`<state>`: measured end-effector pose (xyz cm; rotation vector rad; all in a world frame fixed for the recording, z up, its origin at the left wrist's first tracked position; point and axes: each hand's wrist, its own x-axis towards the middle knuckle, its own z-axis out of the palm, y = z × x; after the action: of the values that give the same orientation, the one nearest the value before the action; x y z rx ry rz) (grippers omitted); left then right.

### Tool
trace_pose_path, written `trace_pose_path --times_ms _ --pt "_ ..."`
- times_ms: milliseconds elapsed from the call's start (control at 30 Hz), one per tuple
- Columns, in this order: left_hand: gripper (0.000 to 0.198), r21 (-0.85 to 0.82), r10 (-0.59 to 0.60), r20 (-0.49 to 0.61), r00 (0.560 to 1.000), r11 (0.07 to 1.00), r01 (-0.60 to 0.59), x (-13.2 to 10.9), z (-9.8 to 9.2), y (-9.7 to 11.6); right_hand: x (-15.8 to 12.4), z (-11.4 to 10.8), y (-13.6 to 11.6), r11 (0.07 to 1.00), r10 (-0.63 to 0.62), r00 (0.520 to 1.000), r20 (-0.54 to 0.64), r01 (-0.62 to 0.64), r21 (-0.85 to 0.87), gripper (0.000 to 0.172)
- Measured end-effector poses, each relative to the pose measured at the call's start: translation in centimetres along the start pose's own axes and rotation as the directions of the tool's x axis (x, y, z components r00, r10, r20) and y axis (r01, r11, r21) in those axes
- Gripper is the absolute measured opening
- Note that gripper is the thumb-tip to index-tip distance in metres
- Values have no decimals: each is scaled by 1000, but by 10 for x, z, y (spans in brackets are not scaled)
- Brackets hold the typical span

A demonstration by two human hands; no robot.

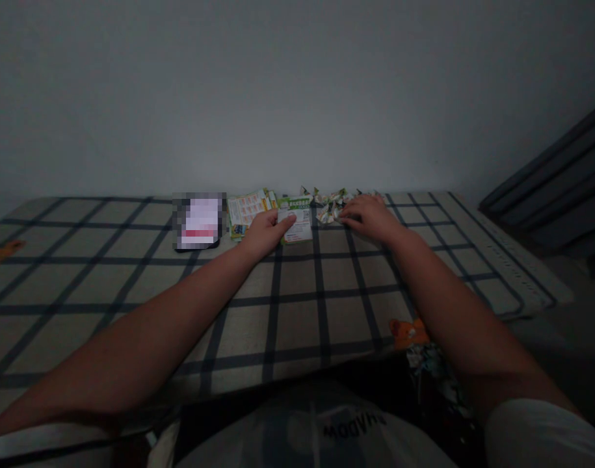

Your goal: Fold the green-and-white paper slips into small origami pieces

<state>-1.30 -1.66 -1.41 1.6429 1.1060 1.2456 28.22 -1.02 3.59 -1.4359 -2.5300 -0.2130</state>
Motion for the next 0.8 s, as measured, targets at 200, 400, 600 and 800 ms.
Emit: trace_pose_path --times_ms 200,400,600,800 --pt "48 57 -16 22 1000 998 15 2 -1 -6 -7 -5 11 998 53 998 -33 -52 29 37" --pt "50 12 -30 64 998 1000 29 3 -1 -6 -10 -6 11 995 75 996 47 -71 -72 36" --pt "54 79 -4 51 999 997 0 3 -1 -5 -11 -12 8 992 94 993 75 -88 -88 35" --pt "54 0 13 18 1000 1000 -13 3 2 -5 -1 -29 -21 982 48 983 -177 -14 188 29"
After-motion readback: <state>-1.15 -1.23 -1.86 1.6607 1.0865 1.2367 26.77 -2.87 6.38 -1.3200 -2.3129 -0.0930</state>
